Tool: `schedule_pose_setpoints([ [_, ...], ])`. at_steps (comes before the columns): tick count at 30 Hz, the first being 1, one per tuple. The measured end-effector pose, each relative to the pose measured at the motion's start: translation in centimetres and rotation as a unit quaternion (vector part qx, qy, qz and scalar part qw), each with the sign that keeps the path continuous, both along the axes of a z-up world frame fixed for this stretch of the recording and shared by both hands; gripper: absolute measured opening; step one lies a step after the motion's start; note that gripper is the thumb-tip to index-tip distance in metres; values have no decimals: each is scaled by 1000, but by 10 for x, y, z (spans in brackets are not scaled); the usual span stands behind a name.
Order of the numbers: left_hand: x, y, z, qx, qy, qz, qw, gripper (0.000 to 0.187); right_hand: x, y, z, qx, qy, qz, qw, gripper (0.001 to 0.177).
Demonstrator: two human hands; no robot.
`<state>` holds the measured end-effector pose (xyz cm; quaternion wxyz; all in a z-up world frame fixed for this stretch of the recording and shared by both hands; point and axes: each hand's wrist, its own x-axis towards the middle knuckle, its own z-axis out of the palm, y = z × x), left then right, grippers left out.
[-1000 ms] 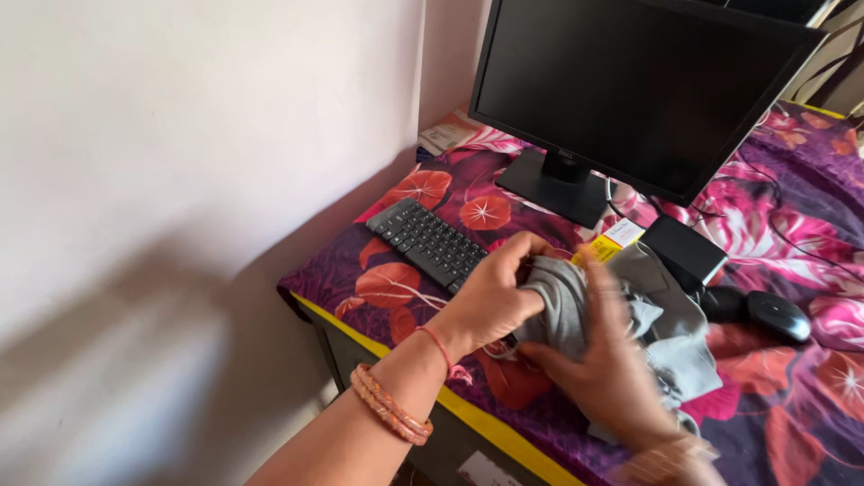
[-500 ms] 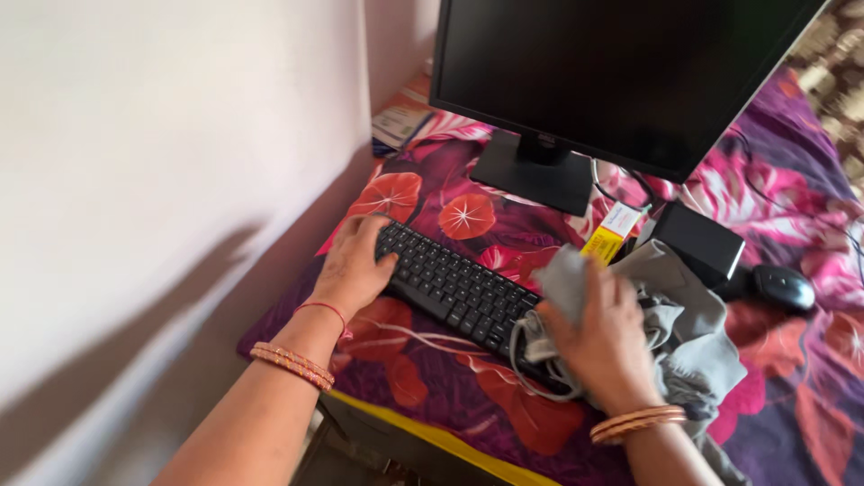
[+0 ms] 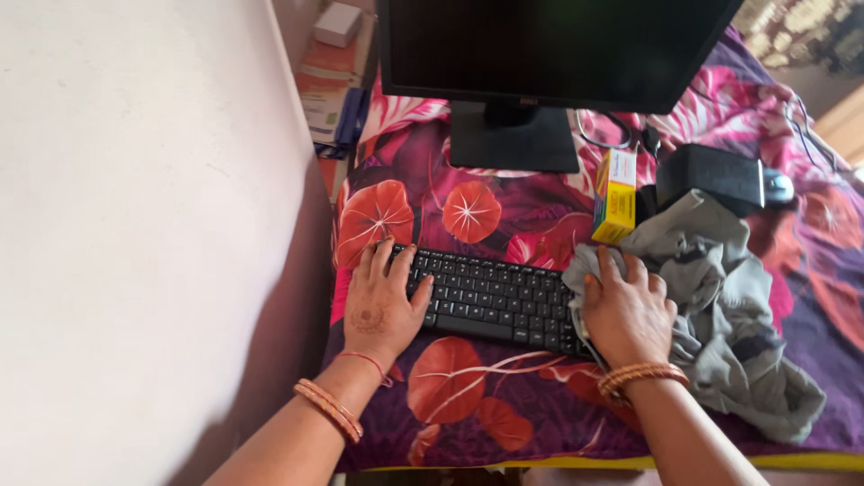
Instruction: The person wipes a computer speaker, a mouse, a keyboard, and a monitor with a grey cloth. The person cleans each item individually, turning them over to wipe all sides, and places them back on the table after cleaning.
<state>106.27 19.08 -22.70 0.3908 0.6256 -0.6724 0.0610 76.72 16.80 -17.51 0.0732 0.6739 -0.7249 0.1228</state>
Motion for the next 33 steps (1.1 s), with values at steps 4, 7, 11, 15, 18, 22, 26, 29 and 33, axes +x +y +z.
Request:
schedule_pose_setpoints([
  [4, 0, -3, -2, -15, 34, 0, 999, 43, 50, 7, 4, 35, 14, -2, 999, 66],
  [7, 4, -5, -11, -28, 94, 20, 995, 36, 104, 19, 6, 51, 18, 44, 998, 72],
  [11, 13, -20, -18, -40, 158, 12, 987, 29, 162, 27, 5, 20, 15, 139, 990, 66],
  [15, 16, -19, -16, -18, 204, -1, 979, 28, 181, 37, 1, -27, -10, 256, 966, 63],
  [18, 10, -20, -11, -39, 174, 13, 984, 27, 157, 35, -3, -45, -45, 272, 960, 59],
  [22, 5, -22, -8, 10, 161, 38, 986, 33, 90, 30, -7, -4, -55, 170, 984, 38],
  [26, 10, -35, -11, -2, 146, 30, 989, 48, 24, 25, -8, -30, -64, 76, 995, 46],
  [29, 20, -55, -10, 71, 219, 23, 973, 54, -6, 28, -16, -115, -92, 42, 988, 52],
  [33, 40, -67, -5, 208, 392, -7, 896, 51, -15, 26, -27, -172, -114, 47, 977, 51],
])
